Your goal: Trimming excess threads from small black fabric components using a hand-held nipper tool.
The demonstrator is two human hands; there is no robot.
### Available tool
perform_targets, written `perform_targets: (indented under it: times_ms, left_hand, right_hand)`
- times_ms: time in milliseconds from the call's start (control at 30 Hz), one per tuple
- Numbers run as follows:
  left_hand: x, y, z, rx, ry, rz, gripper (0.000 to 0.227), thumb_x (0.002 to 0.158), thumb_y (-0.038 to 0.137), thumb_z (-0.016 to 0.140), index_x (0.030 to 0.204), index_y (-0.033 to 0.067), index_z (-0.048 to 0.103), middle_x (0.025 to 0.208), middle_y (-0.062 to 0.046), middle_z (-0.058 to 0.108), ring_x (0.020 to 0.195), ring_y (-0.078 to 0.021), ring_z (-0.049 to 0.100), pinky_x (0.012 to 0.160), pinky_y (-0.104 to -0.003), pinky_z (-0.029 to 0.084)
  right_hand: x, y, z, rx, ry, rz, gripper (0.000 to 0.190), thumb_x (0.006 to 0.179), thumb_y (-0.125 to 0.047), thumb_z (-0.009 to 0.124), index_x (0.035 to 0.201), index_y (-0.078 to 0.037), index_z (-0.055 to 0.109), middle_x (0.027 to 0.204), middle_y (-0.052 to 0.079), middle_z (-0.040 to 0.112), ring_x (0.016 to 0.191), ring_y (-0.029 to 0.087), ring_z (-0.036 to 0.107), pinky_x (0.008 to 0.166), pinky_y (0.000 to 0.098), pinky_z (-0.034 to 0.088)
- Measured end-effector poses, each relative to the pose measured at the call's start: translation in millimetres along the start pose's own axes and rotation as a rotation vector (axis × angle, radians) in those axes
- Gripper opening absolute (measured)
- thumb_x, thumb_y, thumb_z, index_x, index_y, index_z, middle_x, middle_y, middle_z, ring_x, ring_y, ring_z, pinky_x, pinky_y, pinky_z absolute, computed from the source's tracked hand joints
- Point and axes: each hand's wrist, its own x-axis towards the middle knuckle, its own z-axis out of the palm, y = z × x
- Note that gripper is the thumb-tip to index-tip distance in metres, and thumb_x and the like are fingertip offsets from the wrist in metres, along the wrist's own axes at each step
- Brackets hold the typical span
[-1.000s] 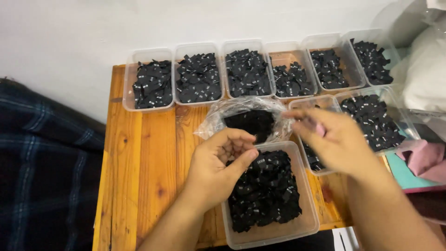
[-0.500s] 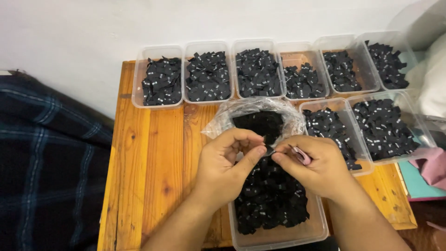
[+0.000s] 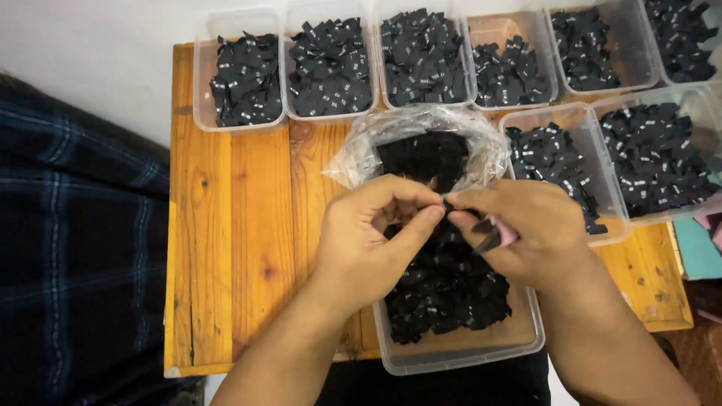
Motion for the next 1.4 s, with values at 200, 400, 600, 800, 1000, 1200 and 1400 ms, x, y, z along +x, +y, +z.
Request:
perform_targets:
  times_ms: [200,400,600,800,1000,1200,1400]
  left_hand:
    - [-3.7,12.6,-3.6,0.153,-0.083,0.083,0.009,0.094,0.0,0.072,0.101,0.0049,0.072,0.092,-0.007,0.073,0.084,-0.015,0.069,0.079,-0.025,0.058]
    - [-7.1,7.9,-3.6,0.061,-0.064,0.053,0.014,0.093,0.001,0.073,0.107,0.004,0.071,0.099,-0.008,0.075,0.089,-0.0148,0.071,0.082,-0.025,0.061]
    - [-6.8,7.1,-2.5,0.1,-0.065,0.05,0.014,0.092,0.002,0.075,0.105,0.0066,0.071,0.099,-0.006,0.076,0.09,-0.0134,0.071,0.079,-0.024,0.058]
    - [-5.6,12.6,-0.5,0.277,-0.093,0.117,0.006,0.092,0.008,0.074,0.098,0.0107,0.072,0.092,-0.001,0.076,0.084,-0.0139,0.071,0.077,-0.027,0.055]
    - [-6.6,11.1,-0.1,0.217,-0.099,0.071,0.014,0.089,0.008,0.078,0.102,0.0073,0.072,0.092,-0.007,0.073,0.085,-0.0168,0.074,0.08,-0.027,0.06]
    - [-6.6,11.6,-1.1,0.226,-0.11,0.037,0.016,0.09,0.007,0.077,0.105,0.0097,0.072,0.095,-0.005,0.076,0.086,-0.014,0.074,0.08,-0.025,0.06]
    - [-8.0,8.7,-0.4,0.171,-0.105,-0.017,0.018,0.09,0.005,0.076,0.107,0.0114,0.072,0.096,-0.003,0.077,0.089,-0.0113,0.074,0.079,-0.023,0.054]
  right_hand:
    - [-13.1,4.3,-21.6,0.153,-0.135,0.438,0.008,0.096,-0.005,0.07,0.102,-0.004,0.076,0.099,0.009,0.077,0.085,0.015,0.074,0.081,0.0248,0.056]
    - [-13.4,3.9,-25.0,0.25,-0.142,0.516,0.011,0.096,-0.009,0.066,0.1,-0.003,0.076,0.1,0.008,0.078,0.091,0.016,0.075,0.087,0.0265,0.058]
    - [-17.9,5.2,-23.1,0.31,-0.169,0.452,0.015,0.089,-0.009,0.074,0.104,-0.005,0.074,0.101,0.008,0.079,0.086,0.012,0.076,0.076,0.0219,0.057]
    - [-15.2,2.2,-21.8,0.246,-0.18,0.382,0.009,0.088,-0.012,0.077,0.093,-0.008,0.072,0.071,0.001,0.067,0.056,0.008,0.055,0.057,0.0225,0.044]
    - [-20.6,7.3,-22.2,0.339,-0.135,0.467,0.006,0.088,-0.006,0.076,0.091,-0.006,0.071,0.072,0.001,0.067,0.058,0.006,0.054,0.054,0.0201,0.043]
    - [-21.7,9.8,-22.7,0.414,-0.083,0.574,0.004,0.088,-0.006,0.075,0.088,-0.005,0.07,0.072,0.004,0.068,0.055,0.009,0.058,0.054,0.0205,0.047]
    - [-24.9,17.8,-25.7,0.381,-0.043,0.59,0.004,0.088,-0.005,0.076,0.09,-0.003,0.072,0.084,0.005,0.072,0.071,0.011,0.063,0.068,0.0229,0.051]
